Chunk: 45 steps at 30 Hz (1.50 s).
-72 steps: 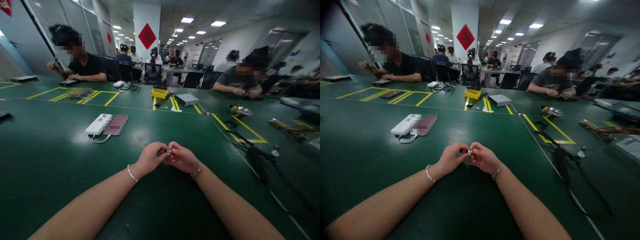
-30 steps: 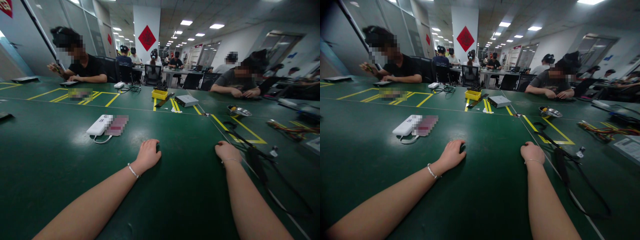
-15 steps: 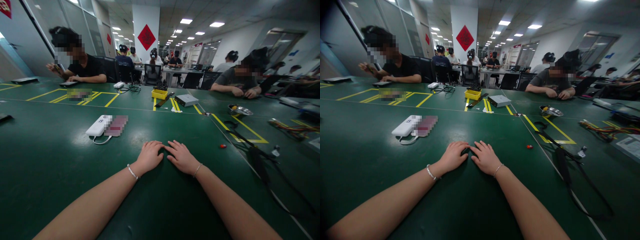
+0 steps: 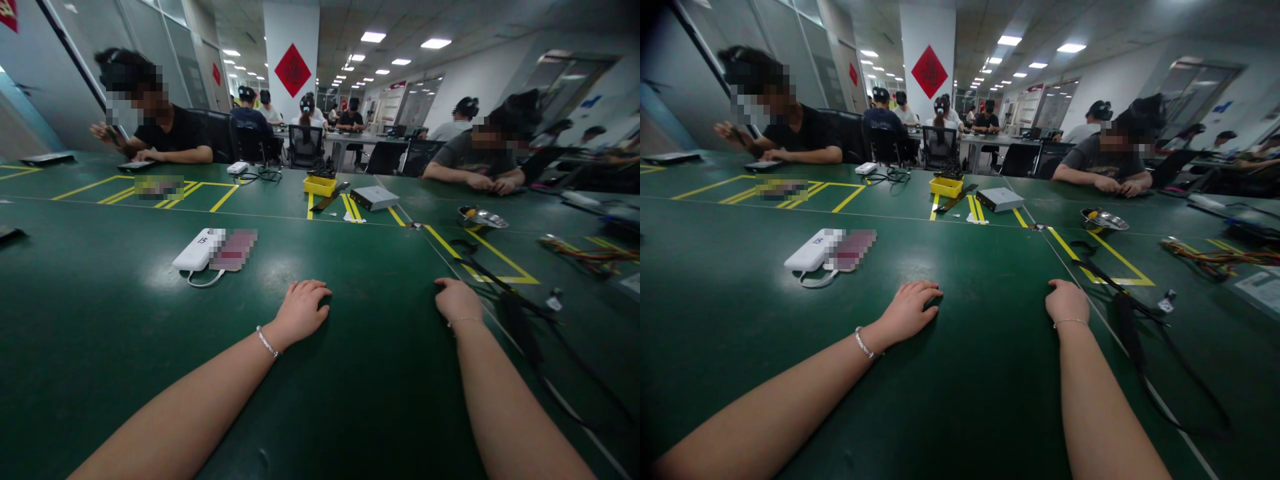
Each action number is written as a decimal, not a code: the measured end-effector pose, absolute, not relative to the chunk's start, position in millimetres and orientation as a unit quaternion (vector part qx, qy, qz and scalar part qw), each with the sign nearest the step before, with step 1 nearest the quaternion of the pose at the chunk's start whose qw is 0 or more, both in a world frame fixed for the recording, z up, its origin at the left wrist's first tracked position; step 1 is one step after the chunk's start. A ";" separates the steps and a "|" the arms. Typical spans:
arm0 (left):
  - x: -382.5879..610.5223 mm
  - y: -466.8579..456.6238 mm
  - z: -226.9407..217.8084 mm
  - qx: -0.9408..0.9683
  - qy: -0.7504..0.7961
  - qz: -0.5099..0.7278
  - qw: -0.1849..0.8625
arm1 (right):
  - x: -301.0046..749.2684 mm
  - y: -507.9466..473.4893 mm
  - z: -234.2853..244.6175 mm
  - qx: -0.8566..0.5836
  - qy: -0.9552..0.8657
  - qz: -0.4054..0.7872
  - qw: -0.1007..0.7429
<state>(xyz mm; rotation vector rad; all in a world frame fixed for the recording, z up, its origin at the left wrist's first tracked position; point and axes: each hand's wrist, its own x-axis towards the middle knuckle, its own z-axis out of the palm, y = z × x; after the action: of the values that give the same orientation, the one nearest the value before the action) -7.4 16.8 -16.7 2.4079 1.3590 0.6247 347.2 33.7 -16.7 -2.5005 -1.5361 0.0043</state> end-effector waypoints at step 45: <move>-3.4 15.3 -11.6 0.747 0.470 0.351 0.312 | 248.2 25.1 8.6 -0.752 -0.628 -0.032 0.195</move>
<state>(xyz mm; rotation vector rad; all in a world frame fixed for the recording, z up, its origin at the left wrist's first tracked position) -3.4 15.3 -11.6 1.9707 1.2405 0.9265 248.2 25.1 8.6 -2.1093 -1.7618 -0.0888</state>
